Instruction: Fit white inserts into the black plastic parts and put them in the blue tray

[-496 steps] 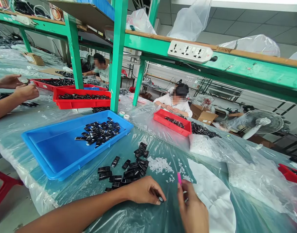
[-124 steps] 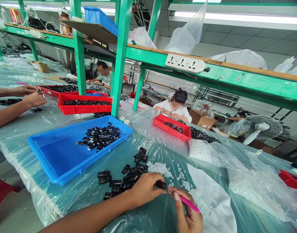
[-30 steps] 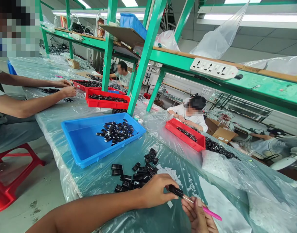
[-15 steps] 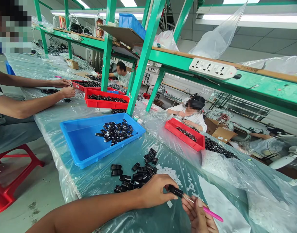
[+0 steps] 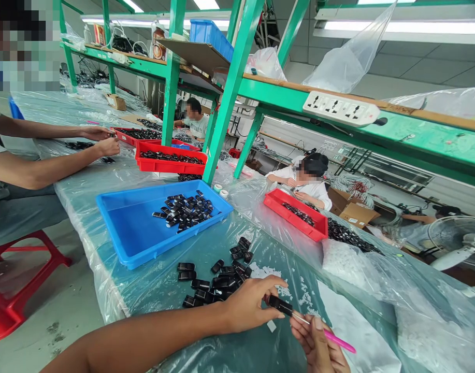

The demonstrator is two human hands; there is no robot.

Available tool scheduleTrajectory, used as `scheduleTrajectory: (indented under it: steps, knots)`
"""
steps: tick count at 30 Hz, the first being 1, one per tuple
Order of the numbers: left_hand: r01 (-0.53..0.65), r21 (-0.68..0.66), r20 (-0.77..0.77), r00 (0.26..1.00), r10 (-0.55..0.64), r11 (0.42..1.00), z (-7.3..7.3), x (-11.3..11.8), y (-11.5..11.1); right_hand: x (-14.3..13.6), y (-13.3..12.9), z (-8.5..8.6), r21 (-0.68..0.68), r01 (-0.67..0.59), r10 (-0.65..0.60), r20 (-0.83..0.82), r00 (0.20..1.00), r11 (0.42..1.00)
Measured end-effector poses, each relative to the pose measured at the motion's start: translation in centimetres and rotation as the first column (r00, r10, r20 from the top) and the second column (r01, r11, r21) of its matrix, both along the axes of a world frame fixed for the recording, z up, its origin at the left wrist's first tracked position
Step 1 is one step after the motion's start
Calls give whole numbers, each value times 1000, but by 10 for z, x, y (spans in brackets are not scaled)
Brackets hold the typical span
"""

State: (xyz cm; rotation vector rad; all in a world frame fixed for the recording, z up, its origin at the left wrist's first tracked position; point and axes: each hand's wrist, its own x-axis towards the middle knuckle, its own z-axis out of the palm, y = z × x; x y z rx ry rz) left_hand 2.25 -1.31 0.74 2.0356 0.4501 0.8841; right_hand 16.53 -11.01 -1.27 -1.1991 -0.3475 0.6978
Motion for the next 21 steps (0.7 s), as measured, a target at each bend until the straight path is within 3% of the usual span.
scheduleTrajectory:
  steps: [12, 21]
  knots:
    - [-8, -3, 5, 1000, 8, 1000, 1, 1, 0, -5, -1, 4, 64, -1, -2, 54, 999, 998]
    - [1, 26, 7, 1000, -1, 1000, -1, 2, 1, -6, -2, 4, 39, -6, 3, 83, 997, 999]
